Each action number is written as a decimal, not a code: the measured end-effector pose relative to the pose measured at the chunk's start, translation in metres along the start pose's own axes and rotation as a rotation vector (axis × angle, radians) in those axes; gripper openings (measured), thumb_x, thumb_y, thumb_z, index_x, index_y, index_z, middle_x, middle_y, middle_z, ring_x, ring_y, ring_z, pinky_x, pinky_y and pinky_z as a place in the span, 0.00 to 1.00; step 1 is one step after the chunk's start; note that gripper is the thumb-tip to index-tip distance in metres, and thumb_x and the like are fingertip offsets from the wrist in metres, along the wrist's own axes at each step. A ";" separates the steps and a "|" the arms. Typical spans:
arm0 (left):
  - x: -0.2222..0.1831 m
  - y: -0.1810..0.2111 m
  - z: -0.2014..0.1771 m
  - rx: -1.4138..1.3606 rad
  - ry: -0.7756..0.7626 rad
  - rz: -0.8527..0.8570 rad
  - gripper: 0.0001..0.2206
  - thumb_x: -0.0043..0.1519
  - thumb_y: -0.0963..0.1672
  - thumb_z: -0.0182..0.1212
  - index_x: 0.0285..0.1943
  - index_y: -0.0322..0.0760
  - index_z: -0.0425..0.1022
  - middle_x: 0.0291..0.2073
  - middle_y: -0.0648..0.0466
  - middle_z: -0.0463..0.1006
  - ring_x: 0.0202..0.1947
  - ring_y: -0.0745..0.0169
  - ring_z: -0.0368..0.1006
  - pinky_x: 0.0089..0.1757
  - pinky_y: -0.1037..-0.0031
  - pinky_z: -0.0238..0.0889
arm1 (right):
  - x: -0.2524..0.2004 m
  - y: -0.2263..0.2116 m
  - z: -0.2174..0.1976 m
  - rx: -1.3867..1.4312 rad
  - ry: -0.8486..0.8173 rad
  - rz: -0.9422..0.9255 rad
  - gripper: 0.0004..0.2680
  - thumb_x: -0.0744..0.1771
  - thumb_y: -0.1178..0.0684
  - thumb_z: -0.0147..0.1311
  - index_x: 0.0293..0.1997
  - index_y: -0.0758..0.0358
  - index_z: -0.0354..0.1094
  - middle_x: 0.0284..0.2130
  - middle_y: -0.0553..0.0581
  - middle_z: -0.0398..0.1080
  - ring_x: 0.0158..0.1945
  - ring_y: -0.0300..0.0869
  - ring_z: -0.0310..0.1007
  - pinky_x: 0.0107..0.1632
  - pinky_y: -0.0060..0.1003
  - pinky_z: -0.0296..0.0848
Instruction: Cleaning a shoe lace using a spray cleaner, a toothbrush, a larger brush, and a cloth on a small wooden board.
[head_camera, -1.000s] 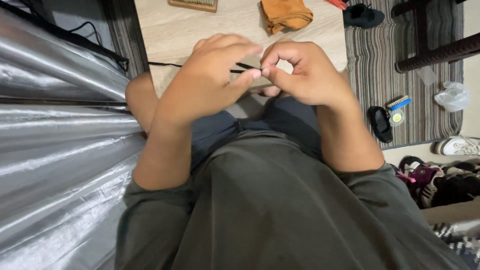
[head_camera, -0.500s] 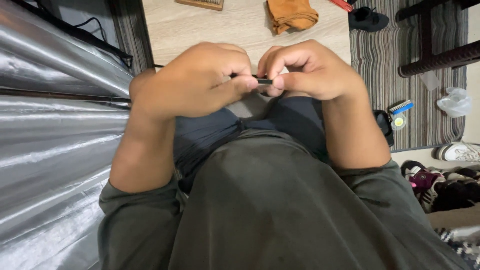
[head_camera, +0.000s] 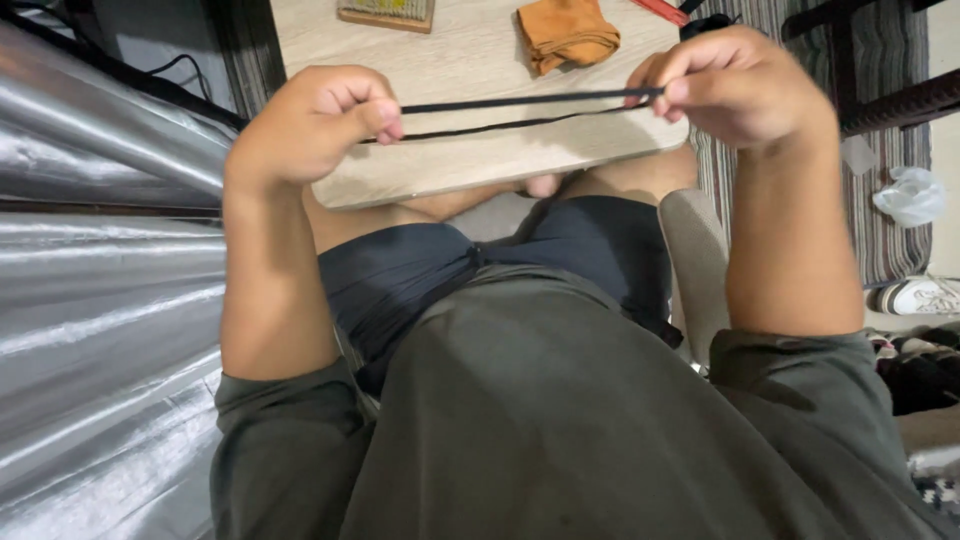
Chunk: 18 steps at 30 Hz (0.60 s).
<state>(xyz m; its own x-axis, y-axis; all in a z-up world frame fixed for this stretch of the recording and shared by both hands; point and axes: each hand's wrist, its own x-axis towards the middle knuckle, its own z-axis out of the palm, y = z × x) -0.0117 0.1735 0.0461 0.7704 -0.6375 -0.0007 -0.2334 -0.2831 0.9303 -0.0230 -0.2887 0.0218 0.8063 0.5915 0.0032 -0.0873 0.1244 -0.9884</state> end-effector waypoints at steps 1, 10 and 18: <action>0.002 -0.015 -0.003 -0.076 0.007 -0.029 0.06 0.71 0.38 0.56 0.43 0.28 0.77 0.36 0.51 0.79 0.36 0.68 0.72 0.43 0.81 0.67 | -0.005 0.005 -0.014 0.011 0.049 0.049 0.04 0.69 0.61 0.52 0.43 0.66 0.73 0.39 0.56 0.76 0.39 0.35 0.75 0.47 0.21 0.73; 0.001 -0.086 -0.004 -0.183 0.090 -0.268 0.07 0.72 0.40 0.55 0.44 0.29 0.77 0.35 0.51 0.79 0.36 0.67 0.74 0.44 0.80 0.70 | -0.068 0.025 -0.100 0.046 0.350 0.145 0.07 0.69 0.61 0.49 0.47 0.64 0.74 0.49 0.62 0.76 0.39 0.33 0.75 0.64 0.32 0.79; -0.005 -0.133 -0.014 -0.183 0.113 -0.353 0.07 0.72 0.39 0.53 0.45 0.29 0.76 0.37 0.50 0.79 0.37 0.67 0.73 0.44 0.80 0.69 | -0.151 0.047 -0.206 -0.145 0.440 0.176 0.07 0.74 0.58 0.44 0.46 0.54 0.71 0.40 0.47 0.73 0.48 0.33 0.76 0.66 0.31 0.78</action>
<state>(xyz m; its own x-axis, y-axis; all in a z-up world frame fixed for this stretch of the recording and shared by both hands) 0.0239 0.2245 -0.0726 0.8469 -0.4386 -0.3005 0.1580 -0.3320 0.9300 -0.0282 -0.5366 -0.0563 0.9600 0.1968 -0.1993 -0.1873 -0.0781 -0.9792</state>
